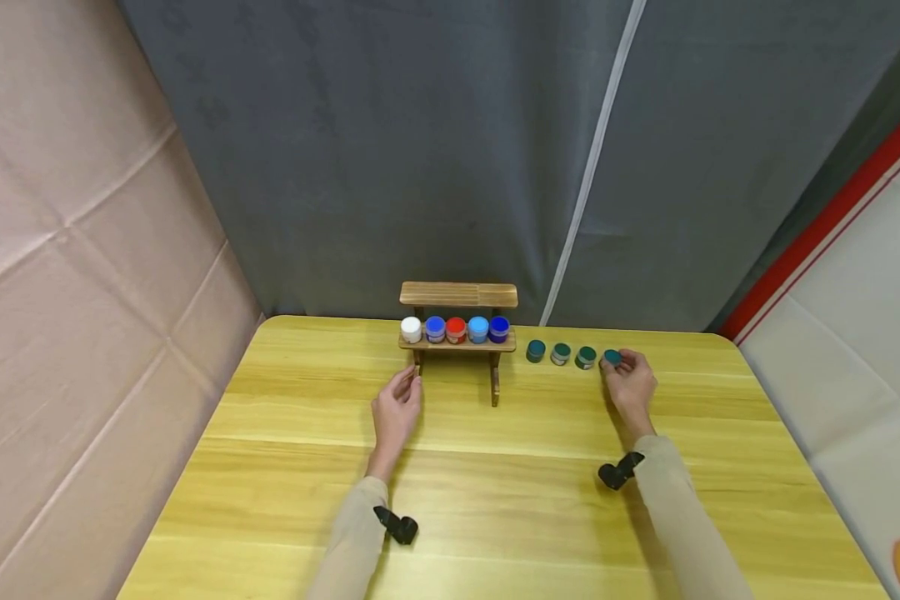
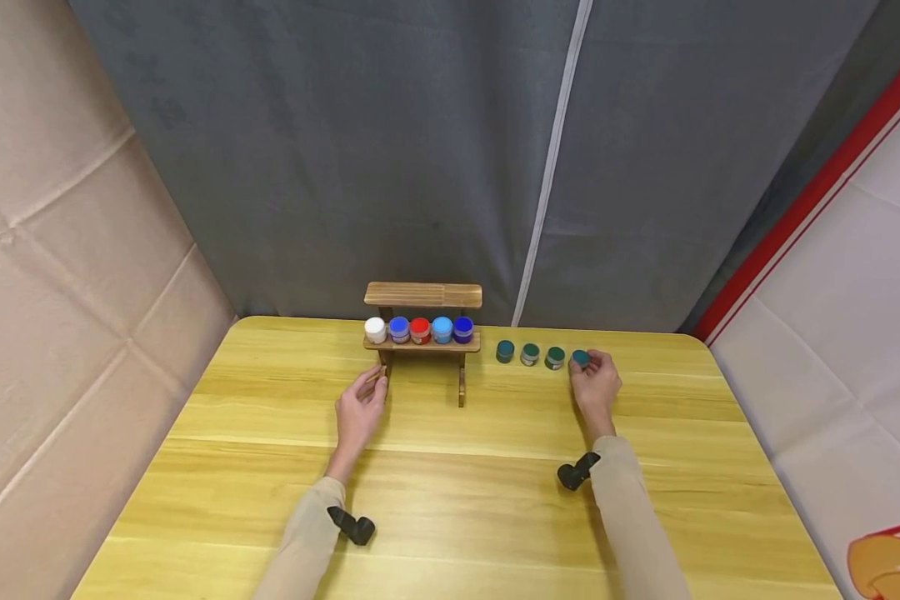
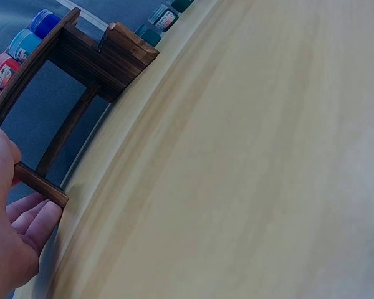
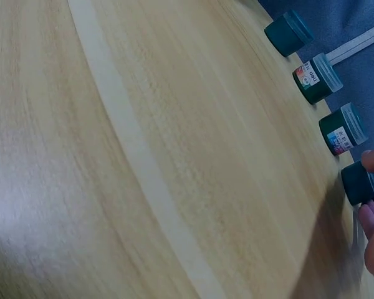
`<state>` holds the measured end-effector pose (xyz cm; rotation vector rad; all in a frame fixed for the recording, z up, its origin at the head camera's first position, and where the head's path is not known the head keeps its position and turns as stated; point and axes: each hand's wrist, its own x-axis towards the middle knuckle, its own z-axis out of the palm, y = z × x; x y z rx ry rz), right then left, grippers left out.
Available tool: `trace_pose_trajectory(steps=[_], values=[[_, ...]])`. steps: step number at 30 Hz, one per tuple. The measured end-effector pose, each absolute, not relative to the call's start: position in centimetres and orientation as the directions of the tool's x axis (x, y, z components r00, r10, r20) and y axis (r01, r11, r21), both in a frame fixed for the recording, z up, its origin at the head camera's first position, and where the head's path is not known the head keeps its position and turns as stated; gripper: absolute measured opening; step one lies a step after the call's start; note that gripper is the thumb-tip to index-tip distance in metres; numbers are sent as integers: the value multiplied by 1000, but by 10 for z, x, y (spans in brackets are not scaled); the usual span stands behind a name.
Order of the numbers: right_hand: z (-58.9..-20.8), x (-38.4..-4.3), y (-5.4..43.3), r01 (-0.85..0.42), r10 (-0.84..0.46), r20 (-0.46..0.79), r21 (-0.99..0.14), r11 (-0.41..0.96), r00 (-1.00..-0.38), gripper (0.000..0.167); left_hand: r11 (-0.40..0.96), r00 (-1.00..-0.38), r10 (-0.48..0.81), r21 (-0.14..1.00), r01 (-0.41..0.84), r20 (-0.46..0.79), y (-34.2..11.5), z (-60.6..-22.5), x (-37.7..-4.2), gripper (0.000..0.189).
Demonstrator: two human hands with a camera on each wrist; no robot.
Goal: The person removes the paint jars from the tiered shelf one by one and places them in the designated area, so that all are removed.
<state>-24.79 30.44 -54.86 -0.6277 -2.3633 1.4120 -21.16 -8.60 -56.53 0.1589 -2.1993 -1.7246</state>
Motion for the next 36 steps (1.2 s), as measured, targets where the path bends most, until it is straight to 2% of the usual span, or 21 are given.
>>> trace_pose_trajectory(steps=[16,36], values=[[-522,-247,287,-7,470,243,-893,450,-848,44,257,-930,-295,956,142,218,-85,-566,-212,30],[-500,-248,247,-82,409,242,-925,371,-880,43,267,-931,-293,953,141,219,-86,-568,-212,30]])
